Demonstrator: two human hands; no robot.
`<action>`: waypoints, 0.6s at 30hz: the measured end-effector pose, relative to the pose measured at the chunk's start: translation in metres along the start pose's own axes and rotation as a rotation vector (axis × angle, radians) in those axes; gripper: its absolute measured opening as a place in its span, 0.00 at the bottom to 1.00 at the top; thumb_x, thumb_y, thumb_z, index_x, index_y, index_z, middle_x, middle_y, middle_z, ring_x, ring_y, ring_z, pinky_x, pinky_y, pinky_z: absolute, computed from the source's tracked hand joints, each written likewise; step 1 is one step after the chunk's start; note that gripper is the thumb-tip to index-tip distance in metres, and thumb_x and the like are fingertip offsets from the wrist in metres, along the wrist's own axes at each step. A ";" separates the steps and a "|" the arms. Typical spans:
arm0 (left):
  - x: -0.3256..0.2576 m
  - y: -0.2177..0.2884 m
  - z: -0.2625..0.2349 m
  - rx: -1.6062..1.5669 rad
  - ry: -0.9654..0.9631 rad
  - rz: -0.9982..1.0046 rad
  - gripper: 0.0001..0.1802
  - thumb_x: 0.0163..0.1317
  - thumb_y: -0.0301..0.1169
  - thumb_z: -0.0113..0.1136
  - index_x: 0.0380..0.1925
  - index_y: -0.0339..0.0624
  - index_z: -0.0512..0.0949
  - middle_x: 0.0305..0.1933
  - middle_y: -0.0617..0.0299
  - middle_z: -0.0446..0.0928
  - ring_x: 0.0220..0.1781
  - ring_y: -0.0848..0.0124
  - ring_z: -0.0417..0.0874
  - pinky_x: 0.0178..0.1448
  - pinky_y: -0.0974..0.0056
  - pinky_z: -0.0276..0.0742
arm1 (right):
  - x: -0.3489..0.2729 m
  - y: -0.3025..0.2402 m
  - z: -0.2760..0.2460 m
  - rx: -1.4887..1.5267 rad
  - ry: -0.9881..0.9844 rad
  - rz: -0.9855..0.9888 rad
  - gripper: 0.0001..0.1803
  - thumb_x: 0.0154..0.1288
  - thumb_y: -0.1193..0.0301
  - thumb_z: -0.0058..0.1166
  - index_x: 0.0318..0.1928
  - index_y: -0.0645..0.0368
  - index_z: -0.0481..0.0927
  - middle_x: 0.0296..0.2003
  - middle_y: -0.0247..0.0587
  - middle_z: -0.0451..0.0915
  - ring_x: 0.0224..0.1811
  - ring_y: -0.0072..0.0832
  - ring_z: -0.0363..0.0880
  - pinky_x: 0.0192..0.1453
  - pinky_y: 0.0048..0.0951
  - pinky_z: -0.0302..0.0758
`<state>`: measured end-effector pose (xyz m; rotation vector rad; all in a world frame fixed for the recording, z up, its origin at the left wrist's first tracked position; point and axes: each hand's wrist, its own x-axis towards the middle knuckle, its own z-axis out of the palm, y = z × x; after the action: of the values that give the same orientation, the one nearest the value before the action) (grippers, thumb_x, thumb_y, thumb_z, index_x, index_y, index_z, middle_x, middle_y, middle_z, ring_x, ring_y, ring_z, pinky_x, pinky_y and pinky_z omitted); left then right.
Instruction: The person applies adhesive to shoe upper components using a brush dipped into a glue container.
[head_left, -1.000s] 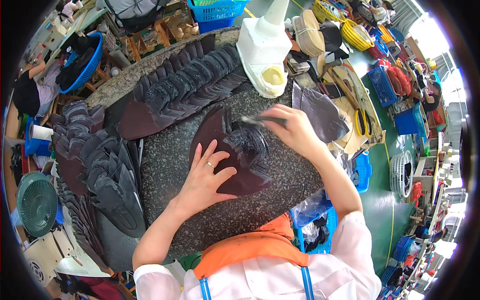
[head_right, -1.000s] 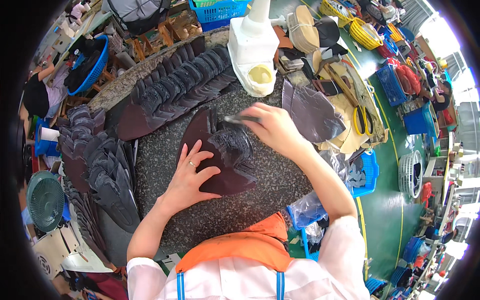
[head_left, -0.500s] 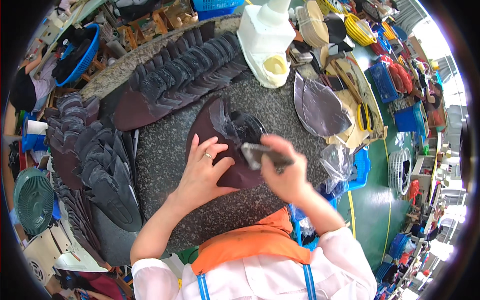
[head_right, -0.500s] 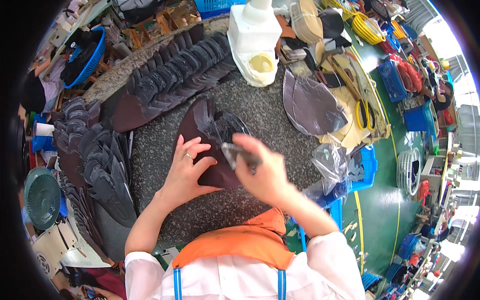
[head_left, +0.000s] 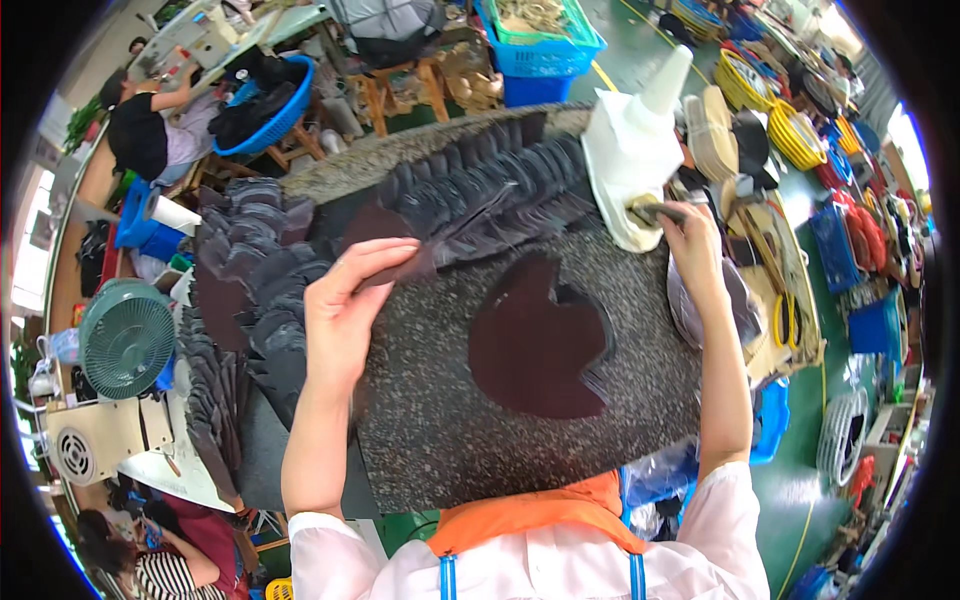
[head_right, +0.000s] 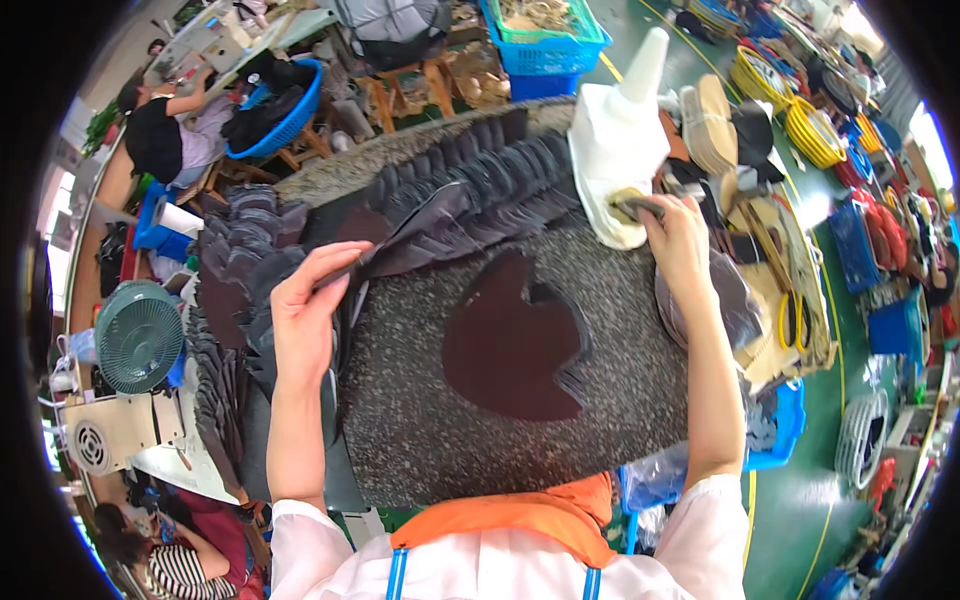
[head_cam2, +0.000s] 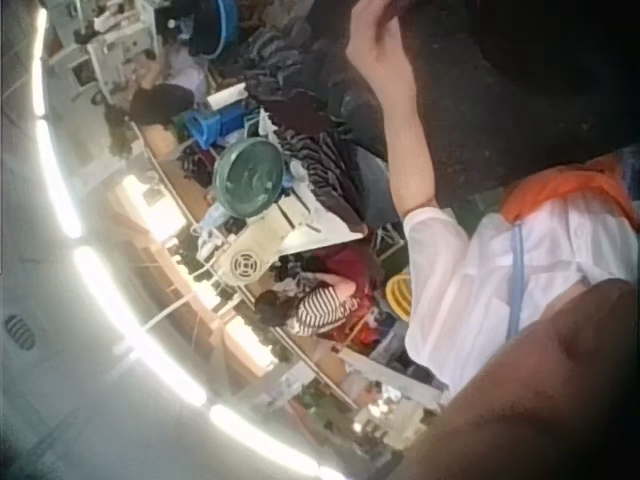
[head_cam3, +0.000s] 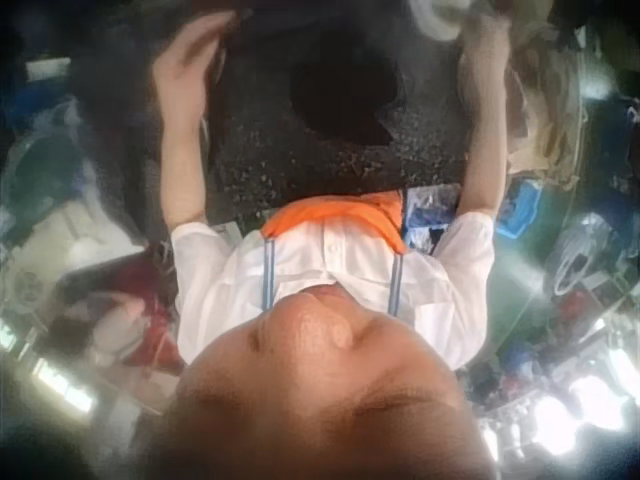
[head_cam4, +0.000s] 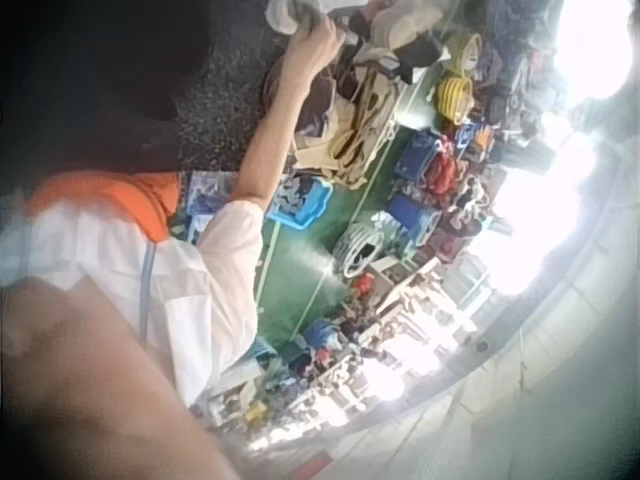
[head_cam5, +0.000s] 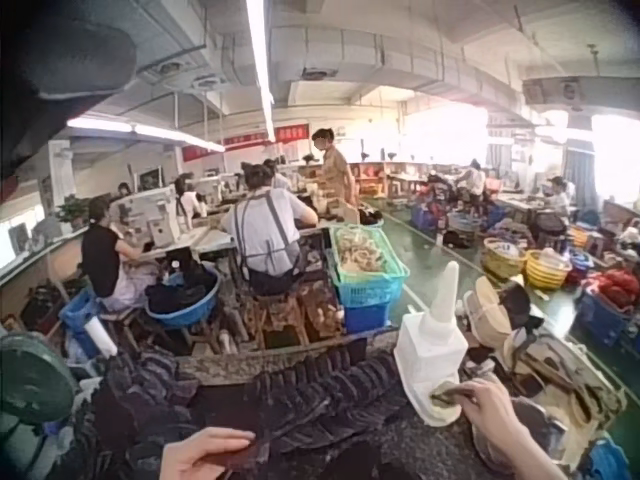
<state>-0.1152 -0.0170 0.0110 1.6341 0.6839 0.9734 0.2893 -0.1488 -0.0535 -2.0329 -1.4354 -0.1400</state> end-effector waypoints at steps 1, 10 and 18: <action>0.009 -0.004 -0.011 0.066 -0.008 0.107 0.20 0.59 0.12 0.56 0.50 0.34 0.85 0.56 0.56 0.83 0.60 0.66 0.81 0.67 0.66 0.71 | 0.002 0.012 0.009 -0.034 -0.061 0.002 0.11 0.65 0.71 0.60 0.45 0.61 0.86 0.38 0.45 0.84 0.40 0.44 0.76 0.47 0.39 0.73; 0.020 -0.105 -0.069 0.837 0.050 0.102 0.31 0.55 0.13 0.47 0.50 0.57 0.88 0.62 0.64 0.81 0.72 0.61 0.73 0.84 0.46 0.38 | -0.003 -0.024 -0.008 -0.031 0.000 -0.076 0.13 0.63 0.78 0.60 0.49 0.62 0.83 0.39 0.46 0.81 0.44 0.45 0.81 0.49 0.40 0.76; 0.003 -0.057 0.007 1.043 -0.341 0.135 0.43 0.45 0.23 0.61 0.69 0.51 0.70 0.77 0.46 0.58 0.81 0.39 0.48 0.80 0.30 0.38 | -0.034 -0.018 -0.029 -0.053 0.198 0.132 0.21 0.69 0.75 0.55 0.63 0.55 0.77 0.40 0.48 0.85 0.33 0.38 0.85 0.40 0.38 0.79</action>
<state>-0.1054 -0.0021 -0.0435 2.6983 0.9168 0.3724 0.2675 -0.1883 -0.0372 -2.0856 -1.1845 -0.3170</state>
